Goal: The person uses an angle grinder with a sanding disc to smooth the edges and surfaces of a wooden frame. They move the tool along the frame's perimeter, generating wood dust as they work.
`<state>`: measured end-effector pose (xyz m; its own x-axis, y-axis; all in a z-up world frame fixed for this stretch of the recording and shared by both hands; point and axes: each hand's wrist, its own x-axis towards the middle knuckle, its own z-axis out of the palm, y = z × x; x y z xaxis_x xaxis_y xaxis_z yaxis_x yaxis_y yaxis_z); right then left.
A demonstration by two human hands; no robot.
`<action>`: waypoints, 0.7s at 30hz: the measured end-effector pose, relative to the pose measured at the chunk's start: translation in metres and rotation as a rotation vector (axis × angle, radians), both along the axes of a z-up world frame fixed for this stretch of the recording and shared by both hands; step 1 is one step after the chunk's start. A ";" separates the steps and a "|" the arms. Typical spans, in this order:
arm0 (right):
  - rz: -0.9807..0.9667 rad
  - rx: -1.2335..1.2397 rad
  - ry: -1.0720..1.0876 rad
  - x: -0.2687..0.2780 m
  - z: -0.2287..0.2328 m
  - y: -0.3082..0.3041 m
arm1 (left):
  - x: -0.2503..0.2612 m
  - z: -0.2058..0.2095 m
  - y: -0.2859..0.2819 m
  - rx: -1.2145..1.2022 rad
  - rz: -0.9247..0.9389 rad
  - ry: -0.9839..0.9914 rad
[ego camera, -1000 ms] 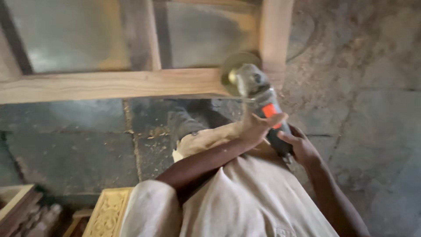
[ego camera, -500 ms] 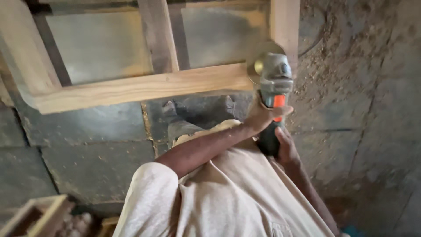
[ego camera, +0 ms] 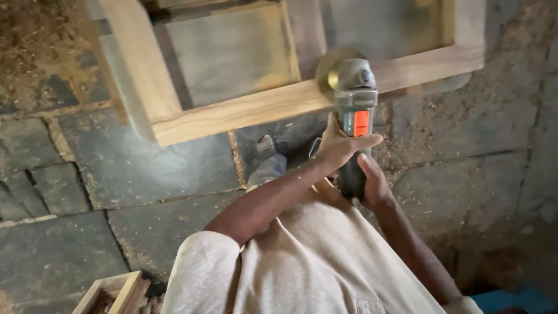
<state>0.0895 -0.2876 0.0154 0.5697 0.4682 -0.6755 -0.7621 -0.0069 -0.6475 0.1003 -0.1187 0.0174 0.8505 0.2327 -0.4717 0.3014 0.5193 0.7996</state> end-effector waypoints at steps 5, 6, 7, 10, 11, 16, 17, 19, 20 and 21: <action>0.132 -0.021 0.002 -0.022 -0.020 0.044 | -0.055 -0.011 0.053 0.030 0.121 -0.072; 0.177 -0.022 0.004 -0.027 -0.021 0.056 | -0.071 -0.013 0.064 0.082 0.180 -0.057; 0.223 -0.022 0.005 -0.035 -0.022 0.069 | -0.085 -0.015 0.073 0.005 0.212 -0.102; 0.327 -0.045 0.043 -0.054 -0.017 0.105 | -0.112 -0.018 0.097 -0.118 0.327 -0.148; 0.338 -0.056 0.066 -0.058 -0.016 0.117 | -0.121 -0.019 0.104 -0.092 0.380 -0.077; 0.358 -0.088 0.103 -0.090 -0.040 0.164 | -0.168 -0.038 0.142 -0.045 0.417 -0.091; 0.400 -0.034 0.071 -0.093 -0.049 0.169 | -0.182 -0.043 0.147 -0.013 0.429 0.013; 0.469 0.008 0.033 -0.098 -0.063 0.173 | -0.191 -0.055 0.154 -0.100 0.457 -0.116; 0.498 0.004 0.027 -0.102 -0.068 0.177 | -0.195 -0.059 0.155 -0.082 0.501 -0.141; 0.513 0.030 -0.005 -0.106 -0.069 0.179 | -0.199 -0.060 0.155 -0.065 0.546 -0.166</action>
<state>-0.0167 -0.1088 -0.0538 0.2642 0.7075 -0.6555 -0.6626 -0.3608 -0.6564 -0.0990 0.0359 -0.0423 0.6792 0.6339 -0.3700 -0.1516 0.6144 0.7743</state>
